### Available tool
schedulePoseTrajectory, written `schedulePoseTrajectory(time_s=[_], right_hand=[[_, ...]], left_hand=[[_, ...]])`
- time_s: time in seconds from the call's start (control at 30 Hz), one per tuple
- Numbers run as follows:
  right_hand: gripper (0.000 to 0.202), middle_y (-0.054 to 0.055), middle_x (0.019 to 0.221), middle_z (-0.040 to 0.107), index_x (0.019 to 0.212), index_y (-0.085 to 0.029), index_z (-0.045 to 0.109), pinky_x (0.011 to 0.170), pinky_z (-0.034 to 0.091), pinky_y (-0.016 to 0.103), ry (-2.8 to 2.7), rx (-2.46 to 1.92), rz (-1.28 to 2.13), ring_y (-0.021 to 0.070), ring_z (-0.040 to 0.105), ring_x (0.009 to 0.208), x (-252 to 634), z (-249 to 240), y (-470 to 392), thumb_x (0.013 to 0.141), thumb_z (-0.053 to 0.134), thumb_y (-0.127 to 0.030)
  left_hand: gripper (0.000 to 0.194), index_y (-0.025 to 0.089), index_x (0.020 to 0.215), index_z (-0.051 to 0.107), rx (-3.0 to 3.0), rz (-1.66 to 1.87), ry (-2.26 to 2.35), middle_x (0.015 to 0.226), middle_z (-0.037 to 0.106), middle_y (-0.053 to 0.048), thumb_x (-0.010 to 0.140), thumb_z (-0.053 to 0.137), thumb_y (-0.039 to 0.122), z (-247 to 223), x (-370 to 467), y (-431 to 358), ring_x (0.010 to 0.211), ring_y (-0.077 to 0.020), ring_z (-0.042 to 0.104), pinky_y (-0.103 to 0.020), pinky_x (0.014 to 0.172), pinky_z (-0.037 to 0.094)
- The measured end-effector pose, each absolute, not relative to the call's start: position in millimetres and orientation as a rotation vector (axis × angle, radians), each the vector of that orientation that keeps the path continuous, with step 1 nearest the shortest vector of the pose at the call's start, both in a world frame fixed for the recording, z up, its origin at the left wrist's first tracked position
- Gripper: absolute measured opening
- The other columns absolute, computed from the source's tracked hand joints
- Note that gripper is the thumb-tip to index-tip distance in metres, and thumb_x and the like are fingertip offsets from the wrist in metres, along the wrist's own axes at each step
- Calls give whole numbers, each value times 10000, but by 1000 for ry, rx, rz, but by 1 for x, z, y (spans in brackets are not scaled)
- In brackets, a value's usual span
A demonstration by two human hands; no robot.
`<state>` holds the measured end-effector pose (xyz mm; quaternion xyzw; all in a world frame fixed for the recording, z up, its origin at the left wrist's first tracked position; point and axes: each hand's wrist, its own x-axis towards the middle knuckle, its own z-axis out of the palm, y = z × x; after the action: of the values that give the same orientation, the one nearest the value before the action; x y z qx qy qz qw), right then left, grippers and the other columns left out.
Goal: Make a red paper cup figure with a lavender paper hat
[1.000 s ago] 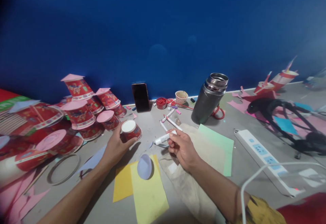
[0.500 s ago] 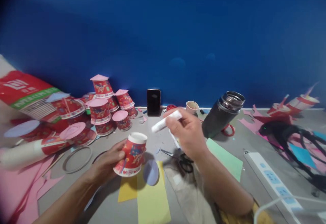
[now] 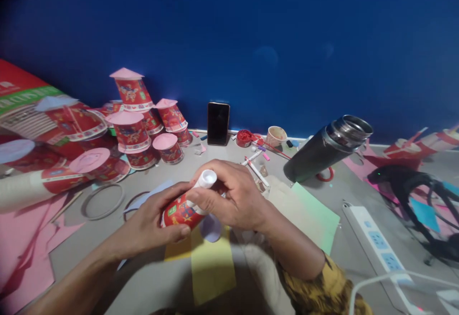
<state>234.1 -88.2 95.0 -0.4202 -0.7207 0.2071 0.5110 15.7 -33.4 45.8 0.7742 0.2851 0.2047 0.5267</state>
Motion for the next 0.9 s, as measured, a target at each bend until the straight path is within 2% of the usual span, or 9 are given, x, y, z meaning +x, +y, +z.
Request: schedulePoseTrajectory(time_s=[0.13,0.23,0.4,0.5,0.63,0.8,0.9], right_hand=[[164,-24,735,645,883,-197,657,599,419,229,-1733,-1085,473,103,548,624,232,91,-81,961,658,-341],[190,-21,722,637,859,-203,645,594,414,238,-1617,-1178,583,113,545,617,235,85,-76,948,671,-368],[315,-28,645,560,784,-193,615,542,374,232,-1393,-1222,816,108,477,576,240,75,-68,944,658,-461],[361,-40,608,510,757,-185,613,514,344,225,-1306,-1221,879,95,425,548,242,70,-64,935,661,-496],[368,-43,614,510,803,-180,635,507,351,217,-1220,-1176,902,92,426,543,241,65,-64,930,670,-523],[328,-42,614,517,821,-191,631,511,377,212,-1284,-1188,691,103,451,550,232,68,-73,979,627,-478],[252,-29,647,573,861,-198,641,535,407,221,-1413,-1182,527,110,487,557,227,72,-83,993,618,-412]], left_hand=[[550,270,1315,567,2070,568,606,1166,666,-24,801,764,271,43,16,-37,1001,-217,654,-327,867,529],[587,283,1338,535,2137,627,585,1199,650,-36,794,746,224,41,15,-40,1034,-222,648,-346,895,532],[583,309,1333,531,2191,776,541,1166,651,-32,797,722,182,39,15,-44,1011,-216,653,-334,864,544],[605,313,1363,510,2211,979,538,1155,651,-47,806,711,185,34,16,-44,1028,-242,650,-363,862,548],[583,328,1326,536,2167,1150,675,1160,655,-52,793,754,238,32,17,-44,1004,-263,655,-393,865,545],[526,292,1261,543,2095,1158,951,1193,665,-76,794,774,363,37,17,-42,1033,-297,661,-432,908,543],[495,276,1249,530,2117,1117,984,1180,665,-75,818,749,383,39,16,-39,1037,-287,660,-424,915,541]])
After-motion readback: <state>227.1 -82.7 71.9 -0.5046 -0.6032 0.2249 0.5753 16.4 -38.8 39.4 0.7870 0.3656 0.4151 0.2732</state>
